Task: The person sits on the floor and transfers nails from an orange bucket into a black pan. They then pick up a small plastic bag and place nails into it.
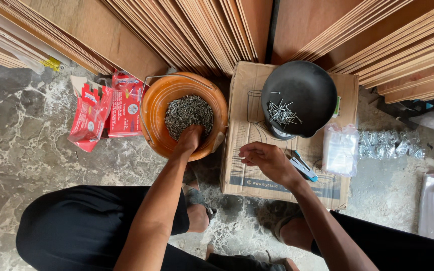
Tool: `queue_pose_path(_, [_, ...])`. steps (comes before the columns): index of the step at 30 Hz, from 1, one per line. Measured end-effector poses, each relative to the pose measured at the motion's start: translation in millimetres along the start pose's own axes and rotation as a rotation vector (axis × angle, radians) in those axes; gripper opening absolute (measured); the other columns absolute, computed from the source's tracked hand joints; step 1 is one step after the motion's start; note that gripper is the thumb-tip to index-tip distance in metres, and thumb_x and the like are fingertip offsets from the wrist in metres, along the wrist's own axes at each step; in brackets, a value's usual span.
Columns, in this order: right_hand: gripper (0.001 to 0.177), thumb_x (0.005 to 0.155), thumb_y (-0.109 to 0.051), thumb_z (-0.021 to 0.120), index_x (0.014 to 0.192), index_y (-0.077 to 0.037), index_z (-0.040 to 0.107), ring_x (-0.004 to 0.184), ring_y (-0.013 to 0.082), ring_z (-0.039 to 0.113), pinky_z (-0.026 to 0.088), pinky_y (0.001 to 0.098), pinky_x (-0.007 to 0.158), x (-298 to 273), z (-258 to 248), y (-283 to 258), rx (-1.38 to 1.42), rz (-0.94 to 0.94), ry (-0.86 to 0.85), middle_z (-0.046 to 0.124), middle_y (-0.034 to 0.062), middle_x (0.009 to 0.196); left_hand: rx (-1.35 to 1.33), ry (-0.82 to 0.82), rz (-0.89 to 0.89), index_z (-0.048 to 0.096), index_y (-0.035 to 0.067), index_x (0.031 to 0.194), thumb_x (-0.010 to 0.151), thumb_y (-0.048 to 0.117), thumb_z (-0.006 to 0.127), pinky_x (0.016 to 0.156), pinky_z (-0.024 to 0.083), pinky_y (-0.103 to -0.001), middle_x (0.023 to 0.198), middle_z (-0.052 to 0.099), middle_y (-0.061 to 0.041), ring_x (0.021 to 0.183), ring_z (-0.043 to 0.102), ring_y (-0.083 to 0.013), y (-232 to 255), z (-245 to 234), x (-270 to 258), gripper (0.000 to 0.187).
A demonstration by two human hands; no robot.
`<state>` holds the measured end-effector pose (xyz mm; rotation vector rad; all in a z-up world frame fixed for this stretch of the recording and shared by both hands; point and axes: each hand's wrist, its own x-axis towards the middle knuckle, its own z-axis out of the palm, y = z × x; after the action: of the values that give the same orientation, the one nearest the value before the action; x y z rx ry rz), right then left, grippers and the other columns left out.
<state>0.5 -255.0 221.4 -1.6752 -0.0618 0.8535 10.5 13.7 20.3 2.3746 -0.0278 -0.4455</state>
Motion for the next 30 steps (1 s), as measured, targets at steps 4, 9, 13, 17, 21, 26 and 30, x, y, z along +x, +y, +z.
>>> queue_pose_path(4, [0.025, 0.087, -0.002, 0.049, 0.109, 0.004, 0.059, 0.092, 0.0289, 0.065, 0.052, 0.0399, 0.085, -2.1, 0.8, -4.1, -0.007, 0.003, -0.006, 0.065, 0.0235, 0.097, -0.03, -0.025, 0.016, 0.069, 0.004, 0.096, 0.081, 0.012, 0.056, 0.07, 0.052, -0.054, 0.08, 0.066, -0.02, 0.077, 0.062, -0.0443, -15.2, 10.7, 6.5, 0.021])
queue_pose_path(9, [0.026, 0.086, 0.001, 0.049, 0.11, 0.005, 0.058, 0.092, 0.0304, 0.065, 0.052, 0.0405, 0.084, -3.2, 1.3, -6.1, -0.03, 0.002, 0.011, 0.064, 0.0251, 0.097, -0.085, -0.002, -0.017, 0.068, 0.003, 0.095, 0.082, 0.01, 0.055, 0.069, 0.052, -0.055, 0.079, 0.065, -0.019, 0.075, 0.062, -0.0439, -9.0, 6.5, 0.8, 0.02])
queue_pose_path(13, [0.026, 0.086, -0.001, 0.049, 0.11, 0.005, 0.058, 0.092, 0.0305, 0.065, 0.052, 0.0402, 0.084, -5.2, 2.1, -8.0, -0.03, 0.015, 0.013, 0.064, 0.0254, 0.098, -0.066, -0.01, -0.05, 0.068, 0.003, 0.09, 0.079, 0.011, 0.056, 0.069, 0.051, -0.054, 0.079, 0.065, -0.021, 0.076, 0.062, -0.0437, -2.3, 8.1, 4.9, 0.019])
queue_pose_path(17, [0.025, 0.087, -0.001, 0.049, 0.109, 0.005, 0.059, 0.092, 0.0307, 0.065, 0.052, 0.0403, 0.084, -5.8, 1.2, -8.0, -0.033, 0.007, 0.012, 0.064, 0.025, 0.098, 0.059, 0.015, -0.043, 0.062, 0.002, 0.098, 0.077, 0.001, 0.057, 0.073, 0.052, -0.047, 0.095, 0.06, -0.02, 0.089, 0.059, -0.0385, -16.4, 18.9, 20.2, 0.021])
queue_pose_path(21, [0.025, 0.086, 0.0, 0.049, 0.108, 0.006, 0.059, 0.092, 0.0316, 0.065, 0.052, 0.0409, 0.084, -7.4, 0.1, -8.5, -0.036, 0.016, 0.021, 0.064, 0.0258, 0.098, 0.099, 0.083, -0.022, 0.049, -0.005, 0.103, 0.077, -0.009, 0.054, 0.073, 0.05, -0.051, 0.099, 0.05, -0.026, 0.096, 0.053, -0.0423, 4.8, 5.3, 5.5, 0.027])
queue_pose_path(26, [0.025, 0.086, -0.001, 0.049, 0.108, 0.005, 0.059, 0.093, 0.0316, 0.065, 0.052, 0.0408, 0.085, -7.3, -1.1, -2.9, -0.029, 0.026, 0.031, 0.064, 0.0255, 0.098, -0.002, 0.138, -0.037, 0.044, 0.003, 0.097, 0.072, -0.012, 0.055, 0.072, 0.049, -0.047, 0.1, 0.044, -0.021, 0.093, 0.054, -0.0422, 2.4, 7.4, 13.2, 0.031])
queue_pose_path(30, [0.024, 0.086, -0.001, 0.05, 0.107, 0.004, 0.061, 0.091, 0.0304, 0.065, 0.053, 0.0397, 0.084, -11.7, -0.5, -5.5, -0.032, 0.018, 0.05, 0.065, 0.0242, 0.098, -0.177, 0.223, -0.097, 0.04, 0.007, 0.097, 0.078, -0.009, 0.046, 0.07, 0.046, -0.049, 0.105, 0.04, -0.02, 0.086, 0.054, -0.0415, 23.4, -13.4, 5.6, 0.026])
